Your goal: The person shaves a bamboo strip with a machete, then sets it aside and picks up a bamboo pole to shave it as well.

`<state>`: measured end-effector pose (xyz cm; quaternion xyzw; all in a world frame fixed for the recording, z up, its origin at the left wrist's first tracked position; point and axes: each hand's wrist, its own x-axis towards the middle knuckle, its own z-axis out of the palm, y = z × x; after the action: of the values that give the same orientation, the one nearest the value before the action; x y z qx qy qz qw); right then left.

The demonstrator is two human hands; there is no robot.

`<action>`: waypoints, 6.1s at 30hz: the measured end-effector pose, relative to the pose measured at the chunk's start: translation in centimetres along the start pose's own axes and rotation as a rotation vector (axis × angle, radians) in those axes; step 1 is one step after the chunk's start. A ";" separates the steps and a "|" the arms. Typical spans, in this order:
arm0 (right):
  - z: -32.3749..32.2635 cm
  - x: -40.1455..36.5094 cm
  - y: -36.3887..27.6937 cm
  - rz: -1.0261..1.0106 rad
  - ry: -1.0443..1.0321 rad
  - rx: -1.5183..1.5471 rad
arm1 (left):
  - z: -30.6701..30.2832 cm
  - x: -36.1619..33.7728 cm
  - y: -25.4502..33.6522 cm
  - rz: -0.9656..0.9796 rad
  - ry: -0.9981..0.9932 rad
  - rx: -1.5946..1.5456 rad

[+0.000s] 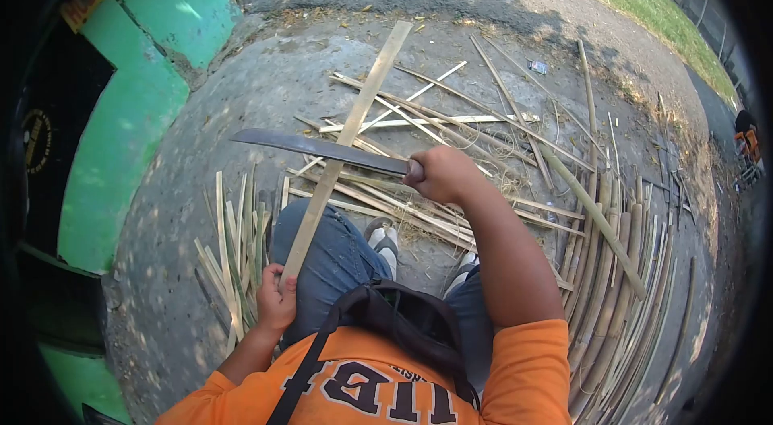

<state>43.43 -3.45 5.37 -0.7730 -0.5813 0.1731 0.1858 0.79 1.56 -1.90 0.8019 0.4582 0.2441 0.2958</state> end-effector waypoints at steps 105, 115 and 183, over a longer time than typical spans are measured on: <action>0.0 0.3 -1.5 -0.107 -0.112 -0.136 | -0.3 0.3 1.1 0.059 -0.002 -0.002; 2.4 0.2 -3.6 -0.218 -0.186 -0.163 | -0.3 0.3 0.5 0.038 -0.026 0.014; 2.8 2.0 3.2 0.108 0.015 0.154 | -0.3 0.7 -0.3 -0.021 -0.066 -0.080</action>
<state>45.30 -2.08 1.28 -0.7881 -0.5222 0.2214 0.2392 0.77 2.36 -1.82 0.7922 0.4464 0.2327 0.3449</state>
